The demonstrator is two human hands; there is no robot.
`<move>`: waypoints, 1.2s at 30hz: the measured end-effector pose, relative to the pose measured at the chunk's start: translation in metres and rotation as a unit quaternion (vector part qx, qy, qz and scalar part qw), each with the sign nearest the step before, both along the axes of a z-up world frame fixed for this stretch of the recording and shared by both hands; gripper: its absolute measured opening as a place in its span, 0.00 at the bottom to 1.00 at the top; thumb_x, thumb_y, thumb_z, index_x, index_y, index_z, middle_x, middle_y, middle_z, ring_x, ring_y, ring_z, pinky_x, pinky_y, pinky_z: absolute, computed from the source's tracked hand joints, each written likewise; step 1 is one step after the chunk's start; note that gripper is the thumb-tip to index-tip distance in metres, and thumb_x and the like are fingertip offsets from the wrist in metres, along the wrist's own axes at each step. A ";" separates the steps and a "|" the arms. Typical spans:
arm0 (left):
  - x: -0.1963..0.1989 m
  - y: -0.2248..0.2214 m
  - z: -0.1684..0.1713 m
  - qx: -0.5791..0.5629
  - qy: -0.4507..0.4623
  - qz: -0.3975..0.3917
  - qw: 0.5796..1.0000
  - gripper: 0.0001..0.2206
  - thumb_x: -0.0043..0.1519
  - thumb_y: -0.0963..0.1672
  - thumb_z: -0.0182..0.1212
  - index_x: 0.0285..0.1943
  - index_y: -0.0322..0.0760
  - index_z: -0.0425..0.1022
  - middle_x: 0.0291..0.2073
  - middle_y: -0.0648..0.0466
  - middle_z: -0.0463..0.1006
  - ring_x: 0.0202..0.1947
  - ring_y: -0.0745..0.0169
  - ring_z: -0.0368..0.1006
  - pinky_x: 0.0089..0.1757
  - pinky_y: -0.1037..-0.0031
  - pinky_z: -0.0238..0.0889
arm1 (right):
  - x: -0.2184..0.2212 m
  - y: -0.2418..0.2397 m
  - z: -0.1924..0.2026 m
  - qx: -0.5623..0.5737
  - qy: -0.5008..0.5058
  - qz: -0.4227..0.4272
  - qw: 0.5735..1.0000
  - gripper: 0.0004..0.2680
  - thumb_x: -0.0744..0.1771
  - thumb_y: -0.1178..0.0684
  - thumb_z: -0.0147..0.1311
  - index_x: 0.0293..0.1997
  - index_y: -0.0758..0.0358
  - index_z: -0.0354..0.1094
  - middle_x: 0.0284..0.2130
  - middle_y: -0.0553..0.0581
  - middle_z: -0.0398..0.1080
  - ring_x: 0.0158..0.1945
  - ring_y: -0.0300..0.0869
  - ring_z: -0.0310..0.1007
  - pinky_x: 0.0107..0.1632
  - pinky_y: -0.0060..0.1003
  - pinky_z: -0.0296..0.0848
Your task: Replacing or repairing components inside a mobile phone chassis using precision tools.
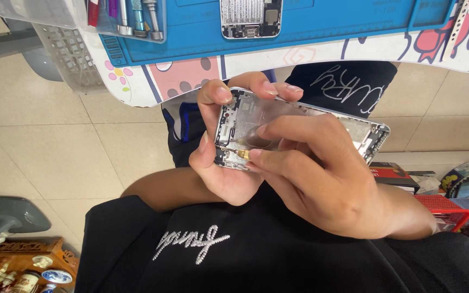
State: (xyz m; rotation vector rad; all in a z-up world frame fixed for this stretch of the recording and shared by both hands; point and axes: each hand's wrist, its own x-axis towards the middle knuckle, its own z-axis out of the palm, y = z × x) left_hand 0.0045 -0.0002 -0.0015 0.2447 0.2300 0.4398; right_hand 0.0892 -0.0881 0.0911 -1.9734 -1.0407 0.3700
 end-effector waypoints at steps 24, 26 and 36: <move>-0.002 -0.003 -0.018 0.024 -0.002 0.008 1.000 0.21 0.75 0.57 0.43 0.58 0.38 0.61 0.49 0.41 0.70 0.53 0.43 0.71 0.57 0.55 0.62 | -0.007 0.007 -0.002 -0.013 0.048 -0.045 0.998 0.11 0.61 0.61 0.70 0.41 0.69 0.70 0.42 0.61 0.69 0.46 0.52 0.72 0.48 0.43 0.72; -0.003 0.002 -0.016 0.030 0.003 -0.007 1.000 0.20 0.75 0.57 0.43 0.59 0.39 0.61 0.50 0.42 0.70 0.54 0.44 0.70 0.58 0.55 0.62 | -0.006 0.007 -0.003 -0.010 0.048 -0.043 0.998 0.11 0.61 0.61 0.70 0.40 0.69 0.70 0.42 0.62 0.69 0.46 0.51 0.72 0.48 0.43 0.72; -0.004 0.000 -0.018 0.039 0.003 -0.012 0.999 0.20 0.75 0.57 0.44 0.59 0.40 0.60 0.51 0.43 0.70 0.54 0.45 0.70 0.58 0.55 0.61 | -0.004 0.006 -0.003 -0.008 0.064 -0.047 0.997 0.10 0.61 0.62 0.69 0.39 0.70 0.70 0.42 0.61 0.69 0.45 0.50 0.72 0.47 0.41 0.73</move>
